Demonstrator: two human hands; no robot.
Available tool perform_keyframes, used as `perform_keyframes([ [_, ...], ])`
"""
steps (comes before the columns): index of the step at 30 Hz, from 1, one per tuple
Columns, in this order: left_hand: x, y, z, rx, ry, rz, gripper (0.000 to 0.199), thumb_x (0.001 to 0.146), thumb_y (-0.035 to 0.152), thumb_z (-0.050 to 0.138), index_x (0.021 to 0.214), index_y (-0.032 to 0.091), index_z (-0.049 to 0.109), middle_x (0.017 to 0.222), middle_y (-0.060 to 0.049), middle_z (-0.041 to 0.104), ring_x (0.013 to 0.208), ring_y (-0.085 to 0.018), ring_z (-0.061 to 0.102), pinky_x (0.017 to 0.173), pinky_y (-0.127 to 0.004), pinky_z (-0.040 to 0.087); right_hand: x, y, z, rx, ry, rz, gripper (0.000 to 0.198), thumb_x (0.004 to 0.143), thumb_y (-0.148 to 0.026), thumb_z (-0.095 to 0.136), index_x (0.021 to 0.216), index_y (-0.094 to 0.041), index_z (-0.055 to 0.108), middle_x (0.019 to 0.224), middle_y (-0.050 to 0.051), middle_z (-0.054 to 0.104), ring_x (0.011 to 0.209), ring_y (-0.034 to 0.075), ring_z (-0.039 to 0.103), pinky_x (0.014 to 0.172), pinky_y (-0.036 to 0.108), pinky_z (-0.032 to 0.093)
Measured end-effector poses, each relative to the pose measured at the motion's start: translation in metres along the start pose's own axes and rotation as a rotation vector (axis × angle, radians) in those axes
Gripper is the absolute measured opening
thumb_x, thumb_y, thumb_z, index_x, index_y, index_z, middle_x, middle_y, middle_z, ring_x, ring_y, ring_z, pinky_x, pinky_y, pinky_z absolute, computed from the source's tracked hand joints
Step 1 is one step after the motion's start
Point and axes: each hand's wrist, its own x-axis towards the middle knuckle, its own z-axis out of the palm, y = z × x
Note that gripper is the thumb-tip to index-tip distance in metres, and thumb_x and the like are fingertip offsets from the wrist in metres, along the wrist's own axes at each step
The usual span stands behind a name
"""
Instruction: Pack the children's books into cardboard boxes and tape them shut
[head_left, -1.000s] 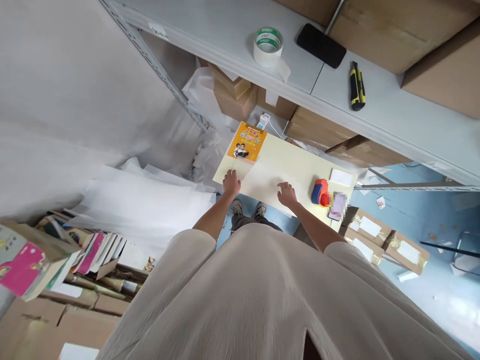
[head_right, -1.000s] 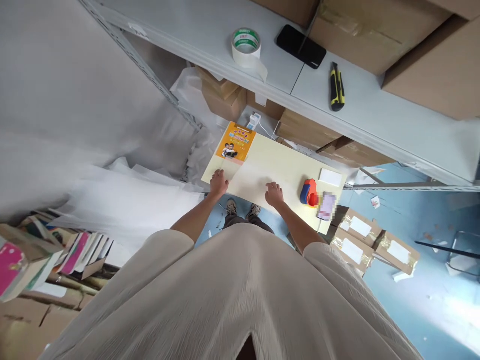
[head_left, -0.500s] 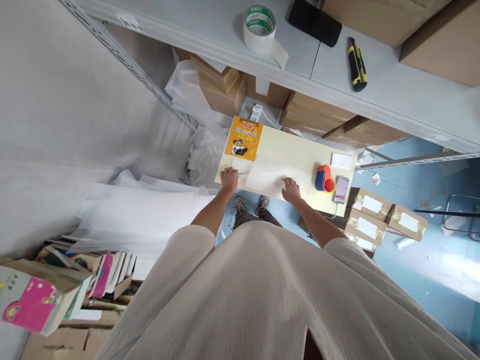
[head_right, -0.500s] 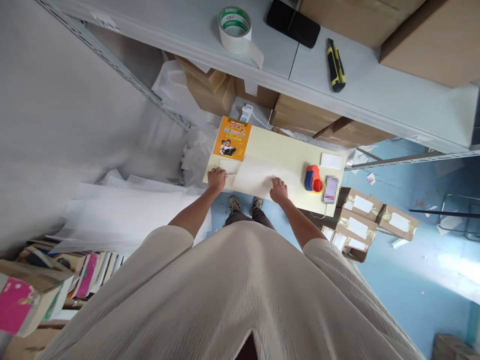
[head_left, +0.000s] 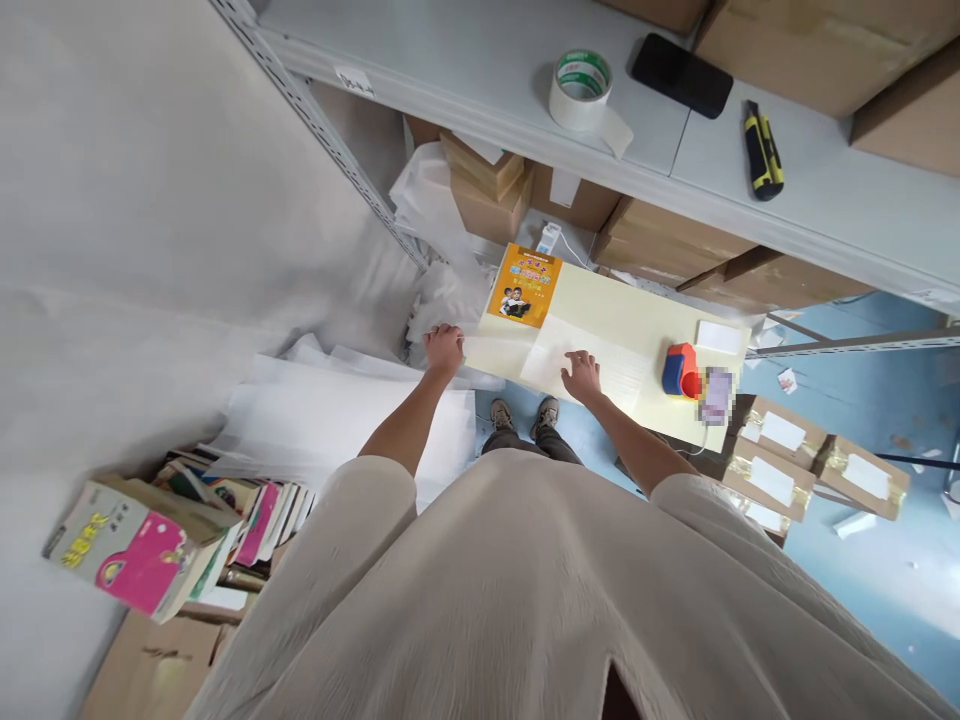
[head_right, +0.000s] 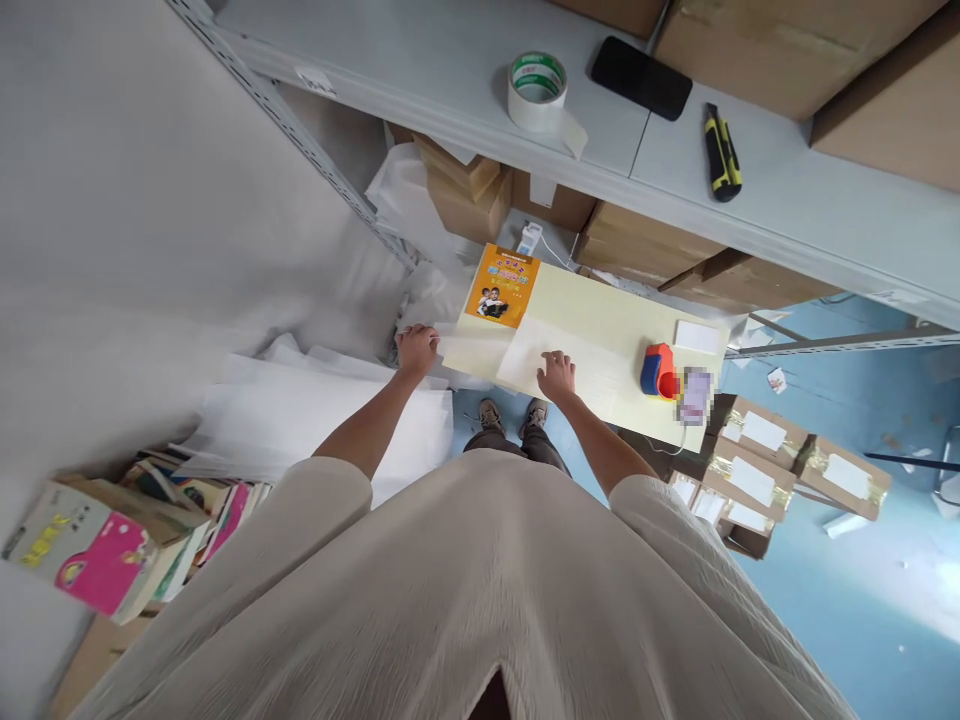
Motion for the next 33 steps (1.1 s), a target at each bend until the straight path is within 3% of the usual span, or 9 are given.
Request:
perform_keyframes([
  [4,-0.007,-0.011,-0.011,0.019,0.007,-0.008,0.022,0.110,0.025,0.058,0.113,0.025,0.080,0.134,-0.016,0.074,0.140,-0.040,0.057,0.117,-0.055,0.040,0.028,-0.066,0.011,-0.007,-0.012,-0.164,0.057,0.106,-0.035,0.061,0.162,-0.024,0.062,0.163,0.021,0.055,0.148,0.043,0.047,0.125,0.060,0.041],
  [8,-0.015,-0.022,-0.024,0.017,0.026,-0.014,0.021,0.112,0.026,0.058,0.115,0.027,0.079,0.137,-0.013,0.075,0.143,-0.039,0.057,0.118,-0.054,0.041,0.049,-0.115,0.015,-0.023,0.032,-0.179,0.054,0.107,-0.033,0.061,0.160,-0.024,0.066,0.159,0.022,0.057,0.145,0.043,0.046,0.125,0.062,0.038],
  [16,-0.021,-0.049,-0.054,-0.068,0.166,-0.073,0.024,0.113,0.027,0.057,0.123,0.025,0.078,0.140,-0.014,0.075,0.143,-0.038,0.060,0.117,-0.052,0.041,0.074,-0.153,-0.009,0.083,0.160,-0.280,0.047,0.112,-0.029,0.046,0.144,-0.024,0.080,0.147,0.020,0.065,0.141,0.043,0.047,0.122,0.065,0.036],
  [20,-0.014,-0.051,-0.070,-0.157,0.263,-0.082,0.023,0.113,0.027,0.057,0.124,0.025,0.077,0.138,-0.014,0.077,0.139,-0.038,0.063,0.117,-0.051,0.043,0.075,-0.160,-0.032,0.117,0.268,-0.346,0.046,0.112,-0.031,0.046,0.142,-0.024,0.080,0.143,0.019,0.067,0.139,0.042,0.049,0.120,0.064,0.039],
  [24,-0.005,-0.036,-0.080,-0.209,0.322,-0.045,0.022,0.113,0.026,0.056,0.122,0.024,0.077,0.139,-0.015,0.078,0.136,-0.037,0.066,0.116,-0.050,0.044,0.069,-0.152,-0.057,0.094,0.366,-0.356,0.040,0.113,-0.030,0.049,0.136,-0.027,0.082,0.138,0.018,0.070,0.133,0.040,0.054,0.115,0.060,0.043],
  [33,0.014,0.027,-0.093,-0.250,0.316,0.211,0.023,0.111,0.018,0.054,0.117,0.027,0.074,0.135,-0.011,0.079,0.135,-0.032,0.065,0.116,-0.047,0.045,0.029,-0.092,-0.110,0.039,0.489,-0.289,0.035,0.112,-0.028,0.052,0.129,-0.027,0.082,0.140,0.017,0.071,0.131,0.038,0.057,0.113,0.057,0.046],
])
